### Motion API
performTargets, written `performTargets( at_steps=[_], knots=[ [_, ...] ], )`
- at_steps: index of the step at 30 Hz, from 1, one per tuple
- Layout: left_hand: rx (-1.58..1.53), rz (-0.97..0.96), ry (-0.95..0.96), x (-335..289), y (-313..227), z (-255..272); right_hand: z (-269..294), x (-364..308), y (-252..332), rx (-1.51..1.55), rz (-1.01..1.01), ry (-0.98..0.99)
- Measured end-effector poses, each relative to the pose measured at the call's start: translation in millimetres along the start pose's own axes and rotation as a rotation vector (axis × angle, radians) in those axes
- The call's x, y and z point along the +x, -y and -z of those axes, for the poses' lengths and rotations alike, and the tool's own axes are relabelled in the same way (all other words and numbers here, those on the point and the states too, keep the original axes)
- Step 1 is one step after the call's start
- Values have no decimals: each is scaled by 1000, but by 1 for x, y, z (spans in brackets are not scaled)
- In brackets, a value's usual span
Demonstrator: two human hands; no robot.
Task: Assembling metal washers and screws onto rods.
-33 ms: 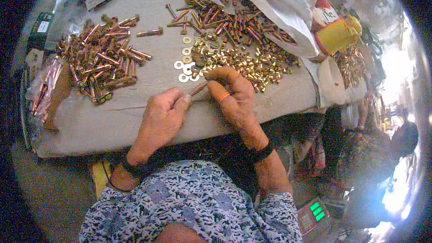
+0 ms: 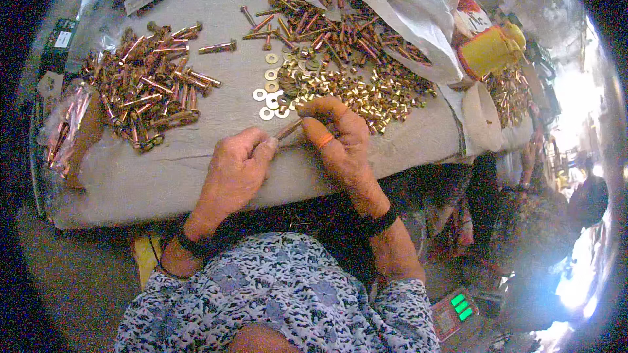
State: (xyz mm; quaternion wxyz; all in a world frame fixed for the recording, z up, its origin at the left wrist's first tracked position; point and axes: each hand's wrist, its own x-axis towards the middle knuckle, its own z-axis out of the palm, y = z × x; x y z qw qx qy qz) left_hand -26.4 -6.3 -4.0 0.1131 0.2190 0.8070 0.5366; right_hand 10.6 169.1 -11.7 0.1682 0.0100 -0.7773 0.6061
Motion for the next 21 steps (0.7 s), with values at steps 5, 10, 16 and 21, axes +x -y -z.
performTargets(
  at_steps=[5, 10, 16, 21],
  knots=[
    [-46, 15, 63, 2, 2, 3, 0, 0, 1, -19, 50, -31],
    [-59, 66, 138, 3, -2, 10, -2, 0, 10, -43, -41, -50],
    [4, -49, 76, 1, 4, 6, 4, -4, 4, -171, -23, -35],
    [0, -23, 75, -1, -2, 5, 0, 2, 2, -315, 178, -83]
  ],
)
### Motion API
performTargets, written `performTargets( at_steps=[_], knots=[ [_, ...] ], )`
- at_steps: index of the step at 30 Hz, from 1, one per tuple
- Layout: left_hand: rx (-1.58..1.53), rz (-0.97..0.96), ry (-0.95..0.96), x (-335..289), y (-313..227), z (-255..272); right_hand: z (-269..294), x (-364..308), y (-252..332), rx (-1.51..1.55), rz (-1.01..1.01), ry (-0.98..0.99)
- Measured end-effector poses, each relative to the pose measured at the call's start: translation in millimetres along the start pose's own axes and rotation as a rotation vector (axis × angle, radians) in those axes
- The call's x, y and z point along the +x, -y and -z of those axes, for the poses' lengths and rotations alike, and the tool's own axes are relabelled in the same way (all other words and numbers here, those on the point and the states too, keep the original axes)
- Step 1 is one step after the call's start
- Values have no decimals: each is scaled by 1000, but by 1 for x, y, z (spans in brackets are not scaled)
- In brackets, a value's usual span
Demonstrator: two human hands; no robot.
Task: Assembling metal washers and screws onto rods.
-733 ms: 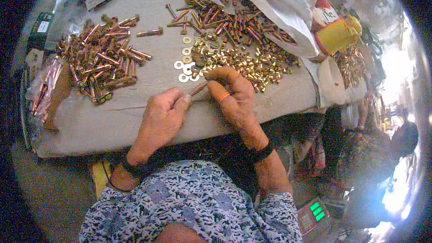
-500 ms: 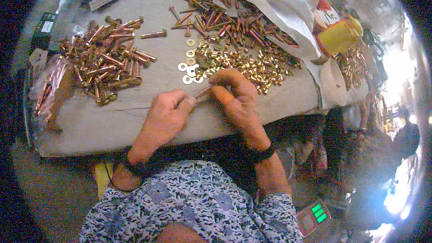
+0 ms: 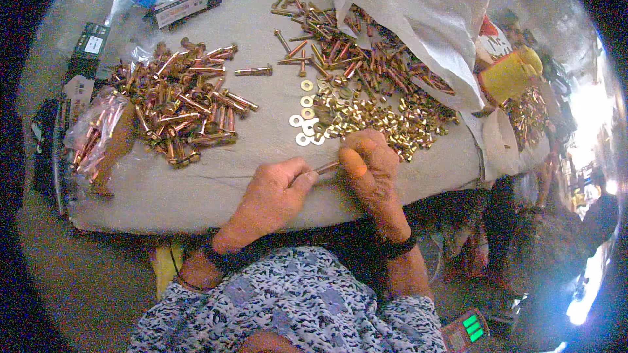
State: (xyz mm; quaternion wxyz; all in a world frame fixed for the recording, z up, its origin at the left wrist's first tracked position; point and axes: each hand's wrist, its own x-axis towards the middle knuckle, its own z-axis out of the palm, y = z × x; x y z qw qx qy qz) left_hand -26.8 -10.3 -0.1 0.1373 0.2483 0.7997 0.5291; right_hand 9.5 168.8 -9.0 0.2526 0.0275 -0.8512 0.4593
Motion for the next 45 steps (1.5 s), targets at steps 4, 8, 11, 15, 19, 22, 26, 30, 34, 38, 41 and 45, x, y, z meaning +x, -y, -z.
performTargets(
  at_steps=[4, 8, 11, 15, 19, 22, 26, 30, 34, 38, 41, 45],
  knots=[
    [-17, 17, -19, -1, -1, 1, 1, 0, -9, 20, 71, 38],
    [-58, 64, 1, 2, 5, 5, -5, 7, 8, 41, 150, -13],
    [-59, 75, 33, 2, 3, 2, 0, 3, 3, 77, 130, -9],
    [-7, 49, 32, 2, 1, 1, 5, 2, -1, 48, 91, 6],
    [-90, 128, 2, 1, 2, -1, 3, 1, 4, 93, 40, -79],
    [-118, 200, 38, 1, 1, 0, 5, 3, 4, 35, 160, -83],
    [-78, 149, 7, 0, -5, -3, 9, 1, -7, -6, 242, -40],
    [-98, 172, 1, -2, -4, -3, 6, 1, -4, -4, 230, -110],
    [-103, 157, 7, -6, -9, -3, 6, 5, -1, 2, 318, -78],
    [-81, 84, 14, -4, 1, -5, 11, -3, -8, 43, 163, -5],
    [-102, 118, -2, -5, -6, -5, 10, -1, 2, -4, 244, -131],
    [-127, 136, -15, -4, -7, -6, 2, 5, -8, 16, 425, -158]
  ],
)
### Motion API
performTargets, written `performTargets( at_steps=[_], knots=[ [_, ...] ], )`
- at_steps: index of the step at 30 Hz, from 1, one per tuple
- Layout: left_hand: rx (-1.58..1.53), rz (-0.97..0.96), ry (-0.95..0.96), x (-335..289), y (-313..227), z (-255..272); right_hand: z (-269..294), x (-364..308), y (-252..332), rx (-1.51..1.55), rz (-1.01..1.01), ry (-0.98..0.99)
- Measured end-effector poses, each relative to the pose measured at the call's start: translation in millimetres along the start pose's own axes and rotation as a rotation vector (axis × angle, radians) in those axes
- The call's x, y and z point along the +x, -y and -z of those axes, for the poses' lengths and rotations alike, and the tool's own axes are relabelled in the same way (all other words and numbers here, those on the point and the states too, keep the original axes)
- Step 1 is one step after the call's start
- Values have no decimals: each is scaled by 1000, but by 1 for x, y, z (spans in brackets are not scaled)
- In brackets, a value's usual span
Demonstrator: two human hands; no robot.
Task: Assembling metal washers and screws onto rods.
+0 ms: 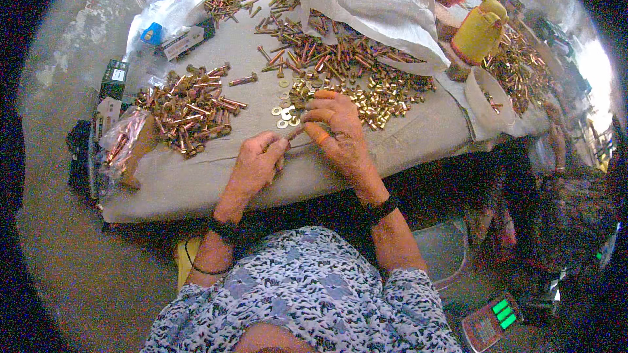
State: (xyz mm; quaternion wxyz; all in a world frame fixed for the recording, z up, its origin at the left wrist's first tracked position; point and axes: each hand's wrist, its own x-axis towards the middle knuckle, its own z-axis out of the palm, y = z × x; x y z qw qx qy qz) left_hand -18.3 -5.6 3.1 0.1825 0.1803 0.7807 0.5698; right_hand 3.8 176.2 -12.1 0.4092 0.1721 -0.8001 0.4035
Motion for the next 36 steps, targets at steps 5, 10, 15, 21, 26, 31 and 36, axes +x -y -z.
performTargets(
  at_steps=[5, 10, 15, 21, 26, 31, 36],
  knots=[
    [2, 0, 22, 2, -1, -1, 10, -7, -2, 14, -250, 99],
    [-18, 69, 12, -1, -4, 1, -1, 4, 9, 21, -64, 7],
    [63, -43, 34, 2, 6, 1, 5, -9, 6, 79, -323, -29],
    [99, -75, 24, 1, 4, 2, 7, 2, 10, -1, -96, 131],
    [56, 5, 59, 0, -3, 3, 8, -5, 5, 38, -251, 31],
    [17, 68, 115, 1, -6, 5, 10, 6, 9, 73, -140, 172],
    [-38, 313, 70, -3, -23, 19, 10, -7, 6, 70, -349, -63]
  ],
)
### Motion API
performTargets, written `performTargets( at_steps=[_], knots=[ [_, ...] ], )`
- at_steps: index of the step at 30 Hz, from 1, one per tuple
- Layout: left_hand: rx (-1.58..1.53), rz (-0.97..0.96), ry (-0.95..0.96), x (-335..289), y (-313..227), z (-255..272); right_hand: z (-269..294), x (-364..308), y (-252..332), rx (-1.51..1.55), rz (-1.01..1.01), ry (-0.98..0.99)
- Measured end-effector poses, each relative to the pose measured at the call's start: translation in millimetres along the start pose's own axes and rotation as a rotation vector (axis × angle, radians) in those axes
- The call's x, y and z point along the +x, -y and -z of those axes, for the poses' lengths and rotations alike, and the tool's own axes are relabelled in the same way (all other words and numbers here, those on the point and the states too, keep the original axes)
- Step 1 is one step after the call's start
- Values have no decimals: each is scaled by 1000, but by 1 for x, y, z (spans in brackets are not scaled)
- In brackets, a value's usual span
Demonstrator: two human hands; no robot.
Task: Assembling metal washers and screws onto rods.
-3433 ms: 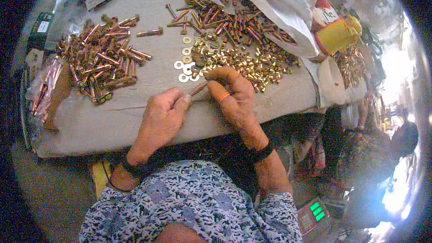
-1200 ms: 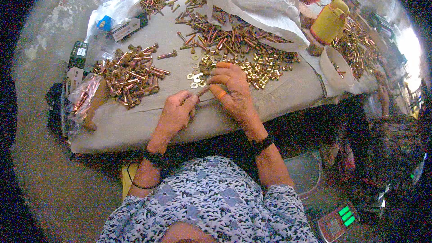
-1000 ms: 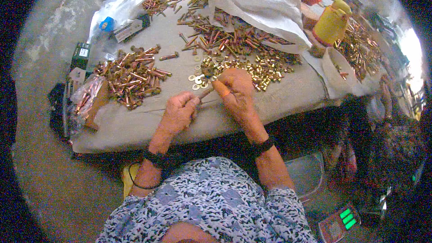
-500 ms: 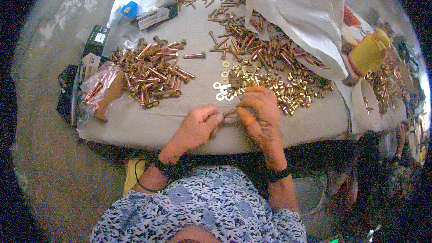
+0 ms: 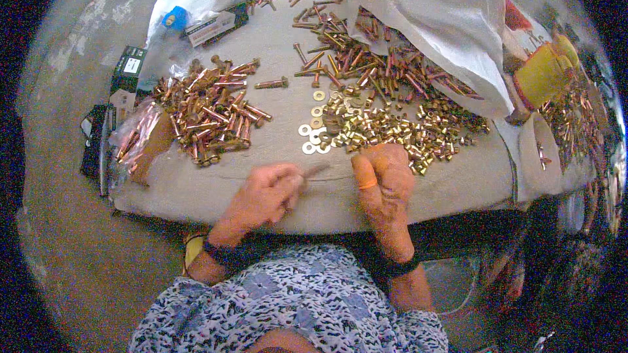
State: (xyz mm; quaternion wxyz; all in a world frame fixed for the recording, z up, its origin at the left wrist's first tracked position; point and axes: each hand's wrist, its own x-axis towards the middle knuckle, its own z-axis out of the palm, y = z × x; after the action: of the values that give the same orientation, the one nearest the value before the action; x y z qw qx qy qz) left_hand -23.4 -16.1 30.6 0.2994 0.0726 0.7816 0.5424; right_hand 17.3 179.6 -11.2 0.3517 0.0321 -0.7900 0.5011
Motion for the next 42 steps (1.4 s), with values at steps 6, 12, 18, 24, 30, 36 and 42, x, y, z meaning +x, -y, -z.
performTargets(
  at_steps=[6, 12, 18, 24, 30, 36, 42],
  knots=[
    [560, -363, -894, 10, -14, 90, -1, 3, -3, 17, -39, 49],
    [952, -266, -736, 7, -59, 97, -1, 2, -6, 31, -15, 59],
    [1319, -592, -376, 76, -67, 82, 2, 3, -3, 4, -6, 77],
    [1349, -483, -175, 135, -49, 76, 0, 3, -6, 45, 86, 76],
    [1733, -402, 19, 121, -52, 78, 0, 3, -10, 38, 110, 107],
    [1594, -384, 52, 118, -60, 101, 1, 3, -8, 82, 130, 142],
    [1394, -401, -247, 165, -82, 85, 6, 6, -5, 65, 90, 194]
  ],
)
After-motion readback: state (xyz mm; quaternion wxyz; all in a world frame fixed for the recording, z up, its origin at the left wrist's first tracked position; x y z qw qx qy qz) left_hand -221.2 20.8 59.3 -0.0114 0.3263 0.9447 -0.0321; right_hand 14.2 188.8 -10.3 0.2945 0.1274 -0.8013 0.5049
